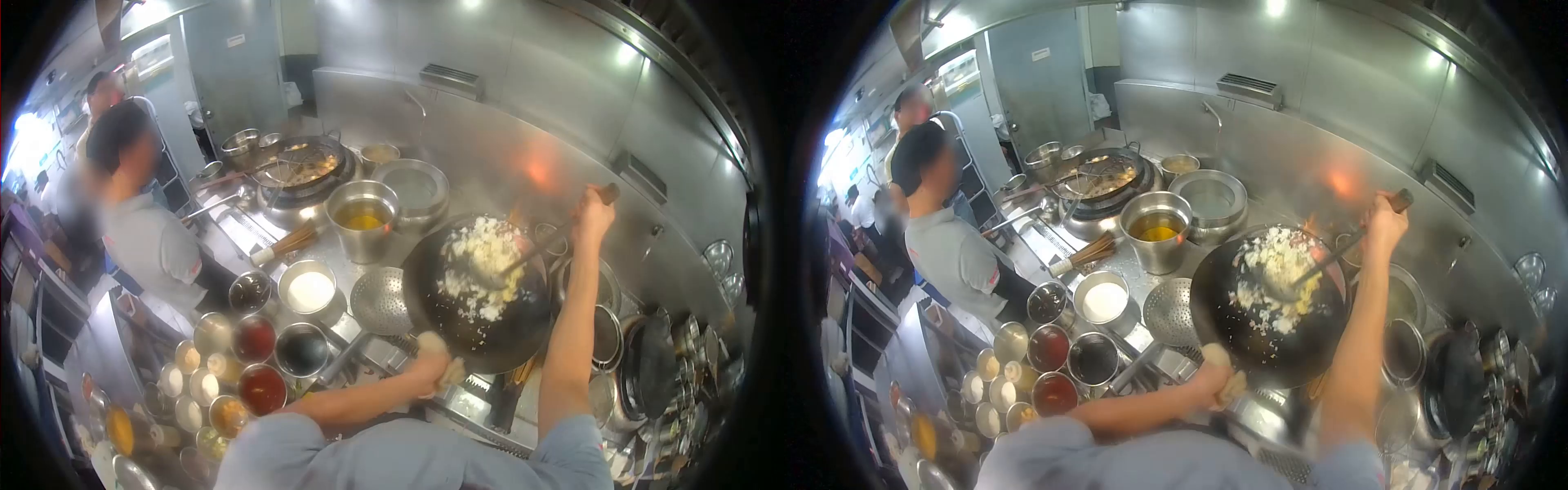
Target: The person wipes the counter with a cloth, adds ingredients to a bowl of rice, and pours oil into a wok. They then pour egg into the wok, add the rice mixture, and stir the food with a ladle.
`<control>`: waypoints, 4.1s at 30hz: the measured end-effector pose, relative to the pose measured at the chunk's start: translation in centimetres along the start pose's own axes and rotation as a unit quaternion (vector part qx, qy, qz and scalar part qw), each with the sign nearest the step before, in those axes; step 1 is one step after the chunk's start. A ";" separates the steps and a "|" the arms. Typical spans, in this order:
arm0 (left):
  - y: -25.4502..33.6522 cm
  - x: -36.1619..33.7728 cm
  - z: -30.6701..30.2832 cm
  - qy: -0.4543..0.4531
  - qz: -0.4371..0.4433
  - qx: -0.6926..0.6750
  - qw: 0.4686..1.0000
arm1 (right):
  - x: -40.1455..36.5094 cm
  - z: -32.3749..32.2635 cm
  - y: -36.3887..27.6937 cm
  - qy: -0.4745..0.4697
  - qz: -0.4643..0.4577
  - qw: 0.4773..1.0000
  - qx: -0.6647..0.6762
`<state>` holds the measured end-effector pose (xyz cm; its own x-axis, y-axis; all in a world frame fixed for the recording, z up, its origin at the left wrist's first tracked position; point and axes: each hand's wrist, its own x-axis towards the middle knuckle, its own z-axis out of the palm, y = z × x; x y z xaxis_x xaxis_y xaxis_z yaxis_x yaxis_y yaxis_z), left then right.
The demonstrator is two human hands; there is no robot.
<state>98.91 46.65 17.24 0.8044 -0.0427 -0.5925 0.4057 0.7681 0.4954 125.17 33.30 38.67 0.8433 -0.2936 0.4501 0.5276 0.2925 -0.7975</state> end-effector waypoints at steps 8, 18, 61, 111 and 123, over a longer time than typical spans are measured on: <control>-1.6 9.8 -4.6 -0.123 0.061 -0.027 0.990 | -0.5 -2.4 4.3 0.039 -0.043 0.998 -0.034; 3.4 18.7 -1.8 -0.062 0.077 0.012 0.995 | -1.2 -8.3 5.6 0.112 -0.086 0.990 0.007; -2.3 5.0 -3.2 0.012 0.005 -0.028 1.000 | 2.8 -3.8 -0.6 0.081 -0.042 0.994 -0.058; 0.7 10.0 -2.8 -0.050 -0.008 0.007 0.999 | 1.5 -9.3 11.9 0.137 0.005 0.985 -0.103; -2.3 3.3 -4.1 -0.004 -0.063 0.056 0.996 | 4.7 -4.2 3.5 0.172 -0.080 0.978 -0.089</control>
<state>98.87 47.35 11.58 0.7469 -0.1394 -0.6502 0.5493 0.6803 0.4852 130.56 29.10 36.29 0.6511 -0.6208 0.4367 0.5977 0.0647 -0.7991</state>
